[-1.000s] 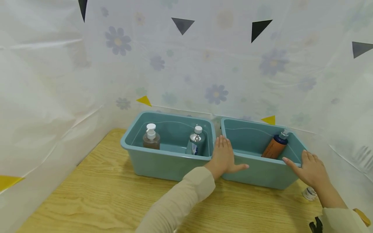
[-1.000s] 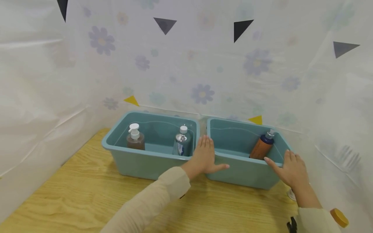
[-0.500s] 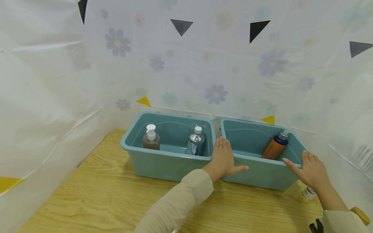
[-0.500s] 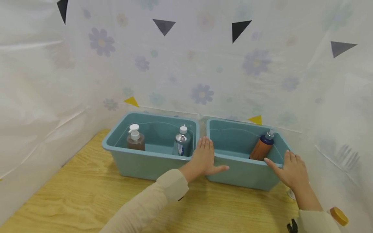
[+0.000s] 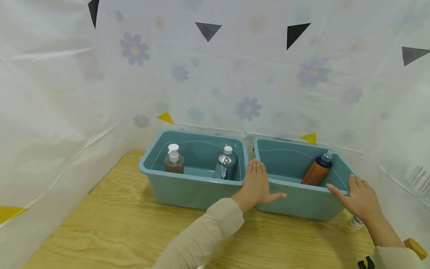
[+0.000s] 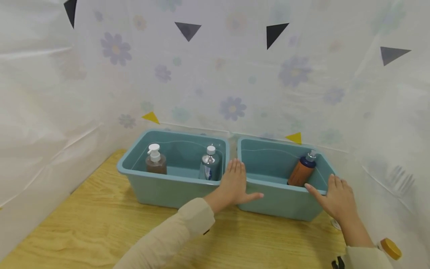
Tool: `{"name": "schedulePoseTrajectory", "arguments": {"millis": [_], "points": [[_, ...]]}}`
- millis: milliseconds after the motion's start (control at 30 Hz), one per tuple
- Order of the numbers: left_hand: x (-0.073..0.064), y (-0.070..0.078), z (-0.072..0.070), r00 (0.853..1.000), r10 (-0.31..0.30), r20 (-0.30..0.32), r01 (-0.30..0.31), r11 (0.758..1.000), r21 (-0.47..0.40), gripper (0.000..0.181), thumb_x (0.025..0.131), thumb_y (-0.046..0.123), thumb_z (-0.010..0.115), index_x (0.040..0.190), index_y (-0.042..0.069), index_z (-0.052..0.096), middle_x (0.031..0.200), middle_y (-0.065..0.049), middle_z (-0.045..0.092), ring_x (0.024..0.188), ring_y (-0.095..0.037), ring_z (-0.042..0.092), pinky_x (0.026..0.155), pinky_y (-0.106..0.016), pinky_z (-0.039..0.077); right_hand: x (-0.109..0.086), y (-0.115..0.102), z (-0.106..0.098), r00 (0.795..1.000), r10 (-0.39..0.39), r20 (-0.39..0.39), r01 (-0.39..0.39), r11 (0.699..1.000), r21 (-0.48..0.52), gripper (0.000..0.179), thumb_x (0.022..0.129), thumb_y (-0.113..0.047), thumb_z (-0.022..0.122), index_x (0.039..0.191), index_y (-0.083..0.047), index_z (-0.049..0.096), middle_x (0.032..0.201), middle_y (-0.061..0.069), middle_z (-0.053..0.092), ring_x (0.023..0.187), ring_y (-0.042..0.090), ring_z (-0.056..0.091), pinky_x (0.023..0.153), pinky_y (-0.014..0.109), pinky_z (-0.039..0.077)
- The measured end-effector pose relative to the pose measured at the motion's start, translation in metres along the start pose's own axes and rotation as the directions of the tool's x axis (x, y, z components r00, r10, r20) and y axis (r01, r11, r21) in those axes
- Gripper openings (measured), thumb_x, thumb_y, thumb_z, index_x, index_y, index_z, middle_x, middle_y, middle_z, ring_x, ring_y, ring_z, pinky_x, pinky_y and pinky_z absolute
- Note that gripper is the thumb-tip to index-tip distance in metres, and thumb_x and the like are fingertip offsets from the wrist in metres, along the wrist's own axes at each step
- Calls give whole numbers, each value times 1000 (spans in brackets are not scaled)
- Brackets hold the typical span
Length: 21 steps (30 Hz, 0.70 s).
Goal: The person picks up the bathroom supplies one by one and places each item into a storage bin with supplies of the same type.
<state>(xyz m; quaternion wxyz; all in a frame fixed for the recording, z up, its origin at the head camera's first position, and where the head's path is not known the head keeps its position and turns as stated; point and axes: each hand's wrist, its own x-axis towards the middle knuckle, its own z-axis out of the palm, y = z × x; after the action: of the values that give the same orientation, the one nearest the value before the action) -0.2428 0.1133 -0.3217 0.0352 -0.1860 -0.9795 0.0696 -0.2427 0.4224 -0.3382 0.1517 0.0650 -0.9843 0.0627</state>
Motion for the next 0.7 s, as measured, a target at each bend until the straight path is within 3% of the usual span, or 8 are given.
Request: {"name": "schedulePoseTrajectory", "arguments": {"millis": [700], "points": [[-5,3,0,1000,-9,-24,9,1000,27,106,77,85,14,149,8,18,156,-11,16,145,-24,11,118,-34,11,-3,0,-1,1000,-1,-3,1,1000,4,92,92,-51,45,128,31,22,122,52,31,108,63,32,89,68,27]]}}
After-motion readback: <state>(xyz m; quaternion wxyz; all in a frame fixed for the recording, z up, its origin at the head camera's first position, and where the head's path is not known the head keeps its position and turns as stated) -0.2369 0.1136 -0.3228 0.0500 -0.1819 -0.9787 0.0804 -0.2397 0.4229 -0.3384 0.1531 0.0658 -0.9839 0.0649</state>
